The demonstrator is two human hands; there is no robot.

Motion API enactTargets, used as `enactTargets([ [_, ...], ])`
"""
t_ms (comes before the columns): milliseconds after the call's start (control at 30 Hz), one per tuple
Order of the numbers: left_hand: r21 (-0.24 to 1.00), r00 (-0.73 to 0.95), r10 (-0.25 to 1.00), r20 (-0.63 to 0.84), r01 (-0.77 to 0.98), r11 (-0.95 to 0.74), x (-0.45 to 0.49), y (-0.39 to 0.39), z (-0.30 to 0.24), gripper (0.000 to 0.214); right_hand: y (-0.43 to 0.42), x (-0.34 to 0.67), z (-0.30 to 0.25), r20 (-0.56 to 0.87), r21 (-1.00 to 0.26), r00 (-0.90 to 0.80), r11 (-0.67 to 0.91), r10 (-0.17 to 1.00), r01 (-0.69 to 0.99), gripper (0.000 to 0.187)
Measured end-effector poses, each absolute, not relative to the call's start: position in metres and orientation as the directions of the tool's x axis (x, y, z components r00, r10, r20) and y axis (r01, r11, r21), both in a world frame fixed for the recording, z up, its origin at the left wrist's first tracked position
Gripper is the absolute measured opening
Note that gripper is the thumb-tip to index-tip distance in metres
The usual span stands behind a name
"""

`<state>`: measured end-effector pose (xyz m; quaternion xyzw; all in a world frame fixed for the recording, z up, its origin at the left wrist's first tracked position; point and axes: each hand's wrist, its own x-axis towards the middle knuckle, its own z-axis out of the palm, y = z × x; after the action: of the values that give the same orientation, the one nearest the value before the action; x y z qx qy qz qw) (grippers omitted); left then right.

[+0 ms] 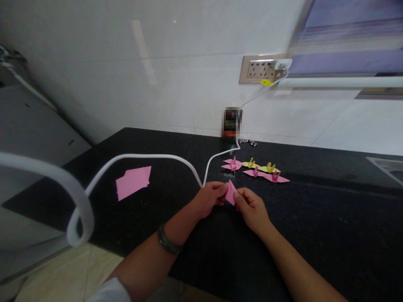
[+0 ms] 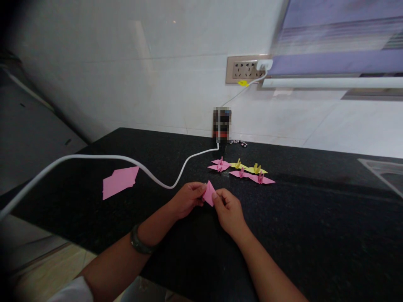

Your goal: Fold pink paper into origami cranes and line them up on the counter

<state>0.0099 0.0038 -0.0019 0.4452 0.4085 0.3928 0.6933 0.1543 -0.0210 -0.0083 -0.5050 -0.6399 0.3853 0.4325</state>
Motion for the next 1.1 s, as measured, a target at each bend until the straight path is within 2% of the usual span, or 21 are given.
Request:
enactTargets([
  [333,0.946,0.396,0.898,-0.193,-0.168,0.278,0.0101,0.0025,-0.0016,0.029,-0.0219,0.1541,-0.0085,0.163,-0.921,-0.136,0.200,0.977,0.333,0.021],
  [767,0.991,0.322,0.940,-0.113,-0.035,0.131,0.0111,0.0028,0.0009,0.031,-0.0223,0.1531,-0.0091,0.165,-0.908,-0.150,0.210,0.975,0.362,0.021],
  [1100,0.996,0.319,0.945,-0.074,-0.023,0.086,0.0111,0.0013,0.0012,0.026,-0.0229,0.1533,-0.0081,0.161,-0.895,-0.165,0.214,0.973,0.390,0.021],
])
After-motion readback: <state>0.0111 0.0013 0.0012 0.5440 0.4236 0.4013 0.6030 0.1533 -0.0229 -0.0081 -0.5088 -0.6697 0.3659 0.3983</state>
